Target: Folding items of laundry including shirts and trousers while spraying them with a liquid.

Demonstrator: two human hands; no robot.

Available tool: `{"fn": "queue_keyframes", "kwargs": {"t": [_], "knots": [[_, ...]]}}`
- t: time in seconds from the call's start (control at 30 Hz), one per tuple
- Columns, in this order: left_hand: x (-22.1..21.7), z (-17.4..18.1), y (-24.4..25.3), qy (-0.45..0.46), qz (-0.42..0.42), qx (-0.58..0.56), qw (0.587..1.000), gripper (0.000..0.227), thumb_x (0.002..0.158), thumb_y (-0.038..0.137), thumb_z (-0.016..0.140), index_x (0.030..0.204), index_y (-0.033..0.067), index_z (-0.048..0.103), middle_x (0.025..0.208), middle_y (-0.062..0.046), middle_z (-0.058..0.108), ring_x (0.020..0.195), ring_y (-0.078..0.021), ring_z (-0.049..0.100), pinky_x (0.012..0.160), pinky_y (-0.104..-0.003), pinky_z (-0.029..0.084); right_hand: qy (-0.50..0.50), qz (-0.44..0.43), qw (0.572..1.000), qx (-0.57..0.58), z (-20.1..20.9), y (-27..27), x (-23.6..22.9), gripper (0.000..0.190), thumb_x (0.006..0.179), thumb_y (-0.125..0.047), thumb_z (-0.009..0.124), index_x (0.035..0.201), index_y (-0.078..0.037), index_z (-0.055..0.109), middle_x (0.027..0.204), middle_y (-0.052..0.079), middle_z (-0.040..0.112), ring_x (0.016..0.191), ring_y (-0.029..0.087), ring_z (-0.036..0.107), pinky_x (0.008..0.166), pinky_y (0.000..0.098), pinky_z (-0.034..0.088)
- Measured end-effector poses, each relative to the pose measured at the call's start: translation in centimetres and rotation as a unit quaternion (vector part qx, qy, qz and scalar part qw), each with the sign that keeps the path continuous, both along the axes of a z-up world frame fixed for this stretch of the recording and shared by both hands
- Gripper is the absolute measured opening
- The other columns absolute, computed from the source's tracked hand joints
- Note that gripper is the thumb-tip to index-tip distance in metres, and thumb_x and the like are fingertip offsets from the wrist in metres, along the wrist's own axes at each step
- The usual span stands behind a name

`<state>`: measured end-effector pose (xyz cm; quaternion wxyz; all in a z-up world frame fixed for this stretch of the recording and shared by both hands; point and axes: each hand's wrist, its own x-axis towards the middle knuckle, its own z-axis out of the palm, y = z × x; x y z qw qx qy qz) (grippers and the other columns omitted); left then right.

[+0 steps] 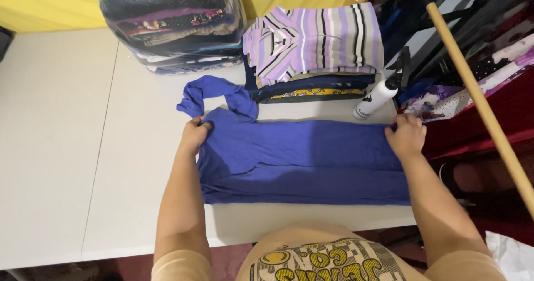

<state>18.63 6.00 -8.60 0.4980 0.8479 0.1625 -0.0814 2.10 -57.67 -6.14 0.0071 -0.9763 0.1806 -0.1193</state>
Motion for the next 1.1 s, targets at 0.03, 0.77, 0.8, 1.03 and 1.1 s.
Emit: {"fn": "queue_keyframes", "kwargs": {"t": [0.03, 0.77, 0.8, 1.03, 1.1], "knots": [[-0.8, 1.7, -0.4, 0.001, 0.000, 0.001, 1.000, 0.040, 0.080, 0.032, 0.074, 0.117, 0.0175, 0.076, 0.109, -0.017, 0.074, 0.113, -0.0357, 0.068, 0.092, -0.050, 0.053, 0.001, 0.000, 1.000, 0.001, -0.1, -0.2, 0.3, 0.025, 0.091, -0.033, 0.071, 0.112, -0.020, 0.071, 0.128, 0.009, 0.063, 0.124, 0.033, 0.057, 0.098, 0.0456, 0.043], [-11.1, 3.5, 2.9, -0.183, -0.070, 0.071, 0.978, 0.017, 0.074, 0.001, 0.072, 0.089, 0.0091, 0.075, 0.129, -0.007, 0.063, 0.122, -0.0318, 0.056, 0.107, -0.043, 0.046, -0.112, -0.023, 0.980, 0.161, -0.5, -0.6, -11.2, 0.016, 0.089, -0.009, 0.077, 0.105, -0.012, 0.078, 0.115, 0.012, 0.060, 0.084, 0.027, 0.061, 0.080, 0.0380, 0.052], [-12.5, 3.6, 2.7, -0.103, -0.046, 0.127, 0.985, 0.017, 0.076, 0.009, 0.074, 0.092, 0.0153, 0.076, 0.133, 0.000, 0.062, 0.126, -0.0325, 0.050, 0.109, -0.046, 0.042, -0.091, -0.046, 0.978, 0.180, -0.9, -0.5, -11.8, 0.018, 0.088, -0.009, 0.075, 0.104, -0.015, 0.077, 0.119, 0.009, 0.058, 0.085, 0.026, 0.060, 0.082, 0.0376, 0.051], [-14.4, 3.3, 1.1, -0.056, -0.117, 0.295, 0.947, 0.044, 0.073, 0.042, 0.081, 0.113, 0.0244, 0.076, 0.140, -0.013, 0.042, 0.124, -0.0380, 0.037, 0.107, -0.051, 0.028, -0.062, -0.022, 0.992, 0.106, -2.0, -0.1, -12.0, 0.023, 0.083, -0.011, 0.076, 0.106, -0.016, 0.078, 0.123, 0.011, 0.059, 0.096, 0.033, 0.064, 0.082, 0.0427, 0.055], [-14.5, 3.7, 0.2, -0.104, -0.128, 0.339, 0.926, 0.064, 0.073, 0.062, 0.081, 0.120, 0.0190, 0.073, 0.138, -0.017, 0.043, 0.119, -0.0401, 0.039, 0.103, -0.054, 0.029, -0.072, -0.009, 0.994, 0.076, -2.1, 0.0, -11.8, 0.020, 0.084, -0.013, 0.076, 0.103, -0.018, 0.078, 0.121, 0.007, 0.061, 0.097, 0.030, 0.064, 0.082, 0.0418, 0.054]]}}
